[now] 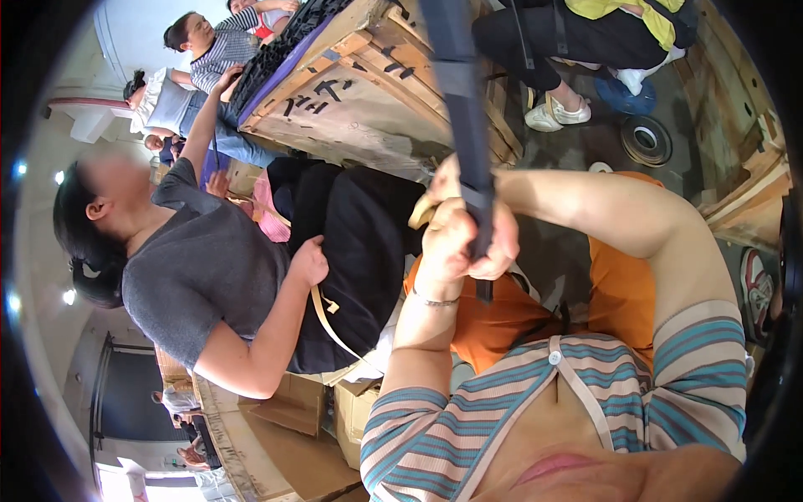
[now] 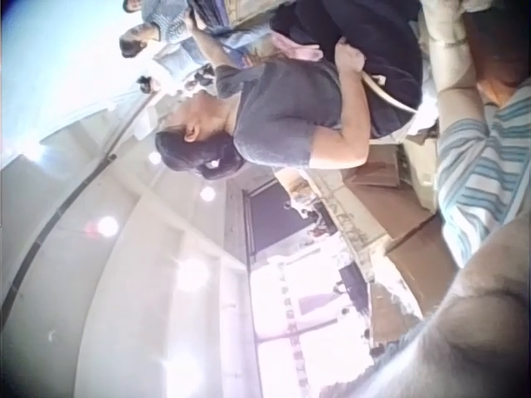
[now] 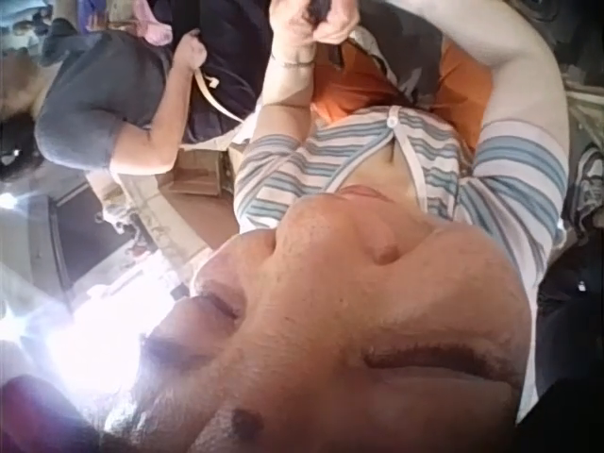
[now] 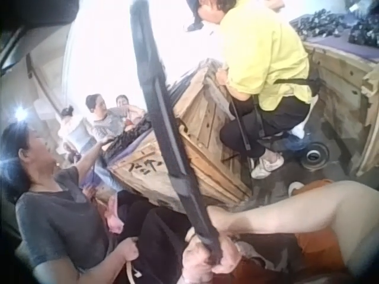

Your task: The recorder is assembling components by wrapping rubber bands around black plastic strips in a workshop setting.

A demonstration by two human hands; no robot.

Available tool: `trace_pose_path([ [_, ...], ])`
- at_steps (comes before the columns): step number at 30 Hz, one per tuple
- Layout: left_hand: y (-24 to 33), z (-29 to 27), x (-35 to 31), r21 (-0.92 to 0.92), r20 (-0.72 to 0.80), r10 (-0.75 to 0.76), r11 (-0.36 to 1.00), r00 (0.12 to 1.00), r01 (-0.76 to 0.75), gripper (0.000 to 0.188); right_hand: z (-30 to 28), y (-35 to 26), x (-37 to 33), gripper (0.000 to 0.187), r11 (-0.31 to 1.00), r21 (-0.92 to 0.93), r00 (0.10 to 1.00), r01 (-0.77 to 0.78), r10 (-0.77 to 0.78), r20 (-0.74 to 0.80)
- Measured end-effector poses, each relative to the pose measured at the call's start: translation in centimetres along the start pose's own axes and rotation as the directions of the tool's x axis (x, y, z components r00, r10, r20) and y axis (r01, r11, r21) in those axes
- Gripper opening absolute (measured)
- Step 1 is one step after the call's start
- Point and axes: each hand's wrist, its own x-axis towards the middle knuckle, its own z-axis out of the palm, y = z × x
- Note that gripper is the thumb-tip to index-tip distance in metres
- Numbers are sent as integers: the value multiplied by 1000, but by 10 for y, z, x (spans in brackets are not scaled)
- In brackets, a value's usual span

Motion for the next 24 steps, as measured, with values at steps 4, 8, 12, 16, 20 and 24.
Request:
trace_pose_path([
  [4, 6, -11, -1, -385, 265, 48, 921, 963, 60, 52, -33, -53, -23, 26, 885, 462, 998, 57, -33, -59],
  [8, 12, -17, -8, -591, 243, 175, 807, 954, 3, 43, -44, -96, -56, 40, 779, 624, 998, 61, -52, -34],
  [12, 8, -18, -6, -716, 214, 196, 698, 957, 17, 37, -38, -101, -62, 53, 777, 587, 955, 227, -297, 23],
  [16, 8, -16, -7, -757, 264, 222, 650, 939, 59, 38, -38, -102, -59, 50, 800, 508, 924, 321, -381, 16],
  [20, 10, -20, -9, -852, 300, 284, 509, 910, 122, 39, -47, -97, -58, 50, 748, 626, 891, 219, -415, 184],
  [24, 10, -19, -5, -823, 295, 261, 558, 919, 105, 39, -53, -97, -56, 57, 725, 654, 866, 216, -452, 215],
])
